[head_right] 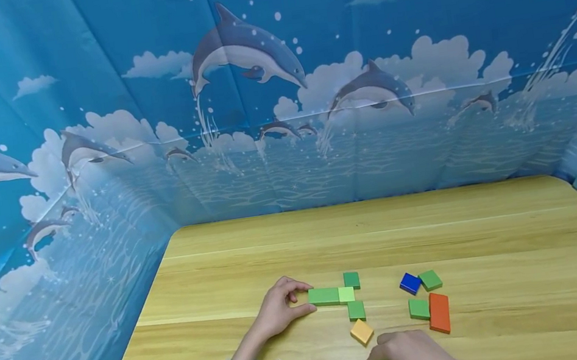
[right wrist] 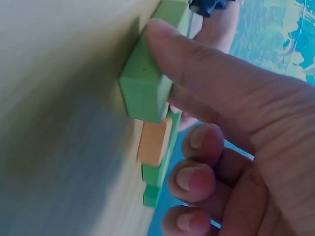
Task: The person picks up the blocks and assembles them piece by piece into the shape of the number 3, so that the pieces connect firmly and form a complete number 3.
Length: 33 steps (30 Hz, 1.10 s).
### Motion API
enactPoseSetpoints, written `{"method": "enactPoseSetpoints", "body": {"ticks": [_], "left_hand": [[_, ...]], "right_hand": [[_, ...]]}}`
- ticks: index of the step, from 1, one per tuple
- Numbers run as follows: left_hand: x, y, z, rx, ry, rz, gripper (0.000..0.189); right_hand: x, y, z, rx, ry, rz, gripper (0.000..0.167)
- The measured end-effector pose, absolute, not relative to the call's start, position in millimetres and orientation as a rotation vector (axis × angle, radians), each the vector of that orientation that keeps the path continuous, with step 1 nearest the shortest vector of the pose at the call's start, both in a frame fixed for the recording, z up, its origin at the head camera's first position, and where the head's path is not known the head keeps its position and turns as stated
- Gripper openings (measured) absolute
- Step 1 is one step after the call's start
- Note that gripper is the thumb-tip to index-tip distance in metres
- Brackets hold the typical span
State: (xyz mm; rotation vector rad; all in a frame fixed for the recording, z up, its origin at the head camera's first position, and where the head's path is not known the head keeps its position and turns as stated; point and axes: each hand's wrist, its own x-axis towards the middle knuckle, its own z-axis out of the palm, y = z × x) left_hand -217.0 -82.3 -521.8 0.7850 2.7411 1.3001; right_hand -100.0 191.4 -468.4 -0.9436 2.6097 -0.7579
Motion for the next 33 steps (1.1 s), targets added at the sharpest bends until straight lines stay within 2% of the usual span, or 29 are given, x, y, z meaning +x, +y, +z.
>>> {"method": "enactPoseSetpoints", "body": {"ticks": [15, 20, 33], "left_hand": [[-215.6, -82.9, -523.2, 0.793, 2.738, 1.309, 0.036], [-215.5, -83.2, -523.9, 0.802, 2.748, 1.296, 0.035], [-216.8, -83.4, -521.5, 0.829, 2.761, 1.283, 0.033]], "right_hand": [[-106.6, 158.9, -476.6, -0.916, 2.629, -0.819, 0.035], [-107.9, 152.1, -479.7, -0.892, 2.664, -0.823, 0.04], [-105.0, 160.7, -482.3, -0.825, 2.724, -0.868, 0.045]]}}
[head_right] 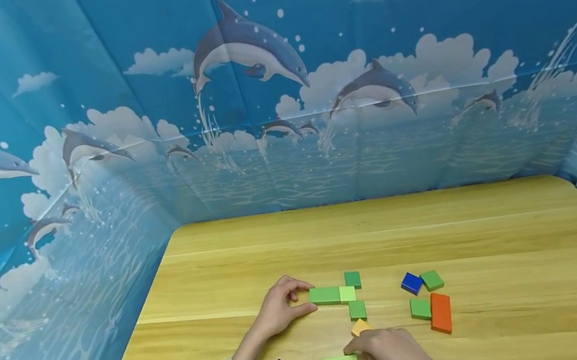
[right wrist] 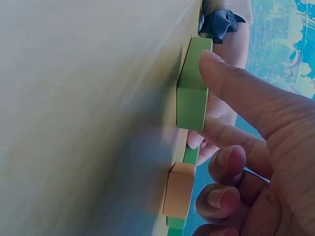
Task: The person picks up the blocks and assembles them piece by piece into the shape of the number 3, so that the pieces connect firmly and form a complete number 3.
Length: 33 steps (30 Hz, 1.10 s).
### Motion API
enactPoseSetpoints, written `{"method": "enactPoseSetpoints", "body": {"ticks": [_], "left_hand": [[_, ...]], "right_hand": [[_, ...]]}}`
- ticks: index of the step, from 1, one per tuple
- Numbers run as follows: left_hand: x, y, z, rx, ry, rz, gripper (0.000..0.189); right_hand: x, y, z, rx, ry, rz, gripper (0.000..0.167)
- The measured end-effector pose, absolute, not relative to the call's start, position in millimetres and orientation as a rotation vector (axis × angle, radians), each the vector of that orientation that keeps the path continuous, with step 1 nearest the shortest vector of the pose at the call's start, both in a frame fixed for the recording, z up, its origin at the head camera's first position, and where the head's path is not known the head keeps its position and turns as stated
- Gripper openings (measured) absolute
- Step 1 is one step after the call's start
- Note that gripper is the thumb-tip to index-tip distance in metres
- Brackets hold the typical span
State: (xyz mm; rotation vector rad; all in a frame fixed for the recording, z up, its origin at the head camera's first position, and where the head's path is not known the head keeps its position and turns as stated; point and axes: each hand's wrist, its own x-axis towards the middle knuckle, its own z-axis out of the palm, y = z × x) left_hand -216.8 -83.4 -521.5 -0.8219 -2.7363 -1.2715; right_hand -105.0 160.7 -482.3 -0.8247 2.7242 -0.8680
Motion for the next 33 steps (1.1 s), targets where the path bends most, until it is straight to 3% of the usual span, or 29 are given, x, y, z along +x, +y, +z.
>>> {"method": "enactPoseSetpoints", "body": {"ticks": [33], "left_hand": [[-218.5, -82.9, -524.0, -0.799, -2.752, -1.279, 0.034]], "right_hand": [[-131.5, 151.0, -481.8, -0.908, 2.973, -0.712, 0.041]]}}
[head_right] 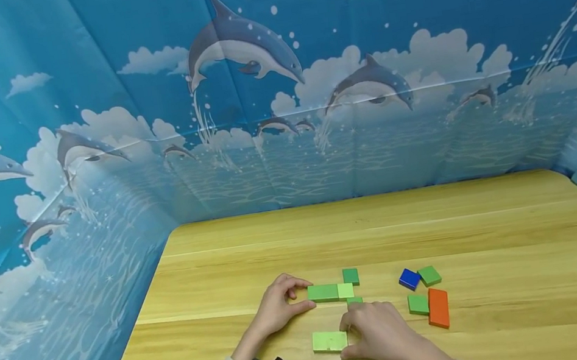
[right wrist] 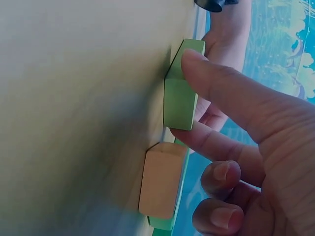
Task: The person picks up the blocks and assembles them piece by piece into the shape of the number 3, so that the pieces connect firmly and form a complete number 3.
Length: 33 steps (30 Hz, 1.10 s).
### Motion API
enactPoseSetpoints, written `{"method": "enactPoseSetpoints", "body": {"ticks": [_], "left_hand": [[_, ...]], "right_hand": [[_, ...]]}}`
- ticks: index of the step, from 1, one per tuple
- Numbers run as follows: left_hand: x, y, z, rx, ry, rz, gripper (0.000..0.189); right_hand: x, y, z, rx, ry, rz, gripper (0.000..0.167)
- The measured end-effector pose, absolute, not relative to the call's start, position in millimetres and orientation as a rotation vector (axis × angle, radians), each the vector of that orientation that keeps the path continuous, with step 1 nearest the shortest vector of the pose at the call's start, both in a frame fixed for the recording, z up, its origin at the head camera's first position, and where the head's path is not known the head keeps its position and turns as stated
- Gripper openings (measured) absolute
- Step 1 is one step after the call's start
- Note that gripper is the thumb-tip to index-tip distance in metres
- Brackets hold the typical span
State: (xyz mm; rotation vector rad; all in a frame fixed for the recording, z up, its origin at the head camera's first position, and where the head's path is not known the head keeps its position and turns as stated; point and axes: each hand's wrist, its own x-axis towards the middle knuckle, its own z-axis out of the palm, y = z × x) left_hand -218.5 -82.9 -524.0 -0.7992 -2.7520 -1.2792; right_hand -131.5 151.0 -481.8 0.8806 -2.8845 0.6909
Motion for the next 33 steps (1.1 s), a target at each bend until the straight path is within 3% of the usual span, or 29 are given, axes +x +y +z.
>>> {"method": "enactPoseSetpoints", "body": {"ticks": [33], "left_hand": [[-219.1, -83.6, -524.6, -0.8, -2.749, -1.295, 0.034]], "right_hand": [[-138.8, 160.0, -478.6, 0.901, -2.918, 0.718, 0.038]]}}
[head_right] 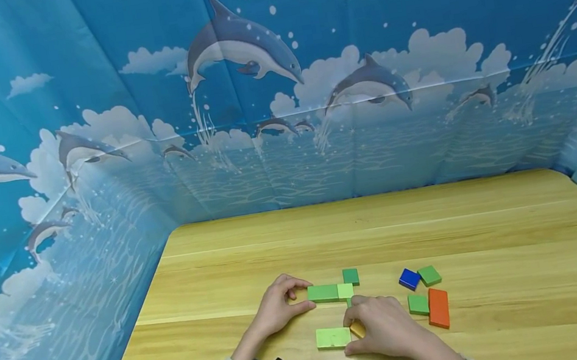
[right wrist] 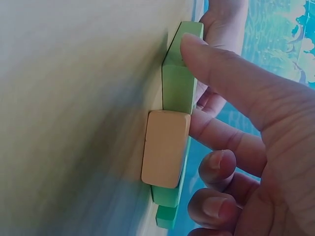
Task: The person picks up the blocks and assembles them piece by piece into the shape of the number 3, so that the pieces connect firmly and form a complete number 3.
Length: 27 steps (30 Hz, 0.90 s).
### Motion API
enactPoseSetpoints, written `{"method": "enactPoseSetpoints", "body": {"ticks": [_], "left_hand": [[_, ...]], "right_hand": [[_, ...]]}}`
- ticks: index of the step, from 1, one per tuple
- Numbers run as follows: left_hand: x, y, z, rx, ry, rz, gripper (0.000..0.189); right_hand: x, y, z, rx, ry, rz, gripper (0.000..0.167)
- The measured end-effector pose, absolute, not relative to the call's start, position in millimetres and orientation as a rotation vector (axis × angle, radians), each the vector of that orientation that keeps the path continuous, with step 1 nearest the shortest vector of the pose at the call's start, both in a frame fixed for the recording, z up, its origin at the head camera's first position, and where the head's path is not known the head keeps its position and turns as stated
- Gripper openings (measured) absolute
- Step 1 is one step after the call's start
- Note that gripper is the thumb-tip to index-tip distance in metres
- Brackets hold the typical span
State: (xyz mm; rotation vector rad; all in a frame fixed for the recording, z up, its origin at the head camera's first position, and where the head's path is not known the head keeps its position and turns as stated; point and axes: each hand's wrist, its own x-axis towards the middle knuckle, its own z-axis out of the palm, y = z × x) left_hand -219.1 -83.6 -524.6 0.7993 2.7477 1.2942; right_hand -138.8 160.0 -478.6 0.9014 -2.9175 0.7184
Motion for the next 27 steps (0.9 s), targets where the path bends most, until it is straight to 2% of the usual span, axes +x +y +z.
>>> {"method": "enactPoseSetpoints", "body": {"ticks": [27], "left_hand": [[-215.2, -82.9, -521.7, 0.785, 2.745, 1.297, 0.035]], "right_hand": [[-137.3, 161.0, -476.0, 0.881, -2.956, 0.721, 0.037]]}}
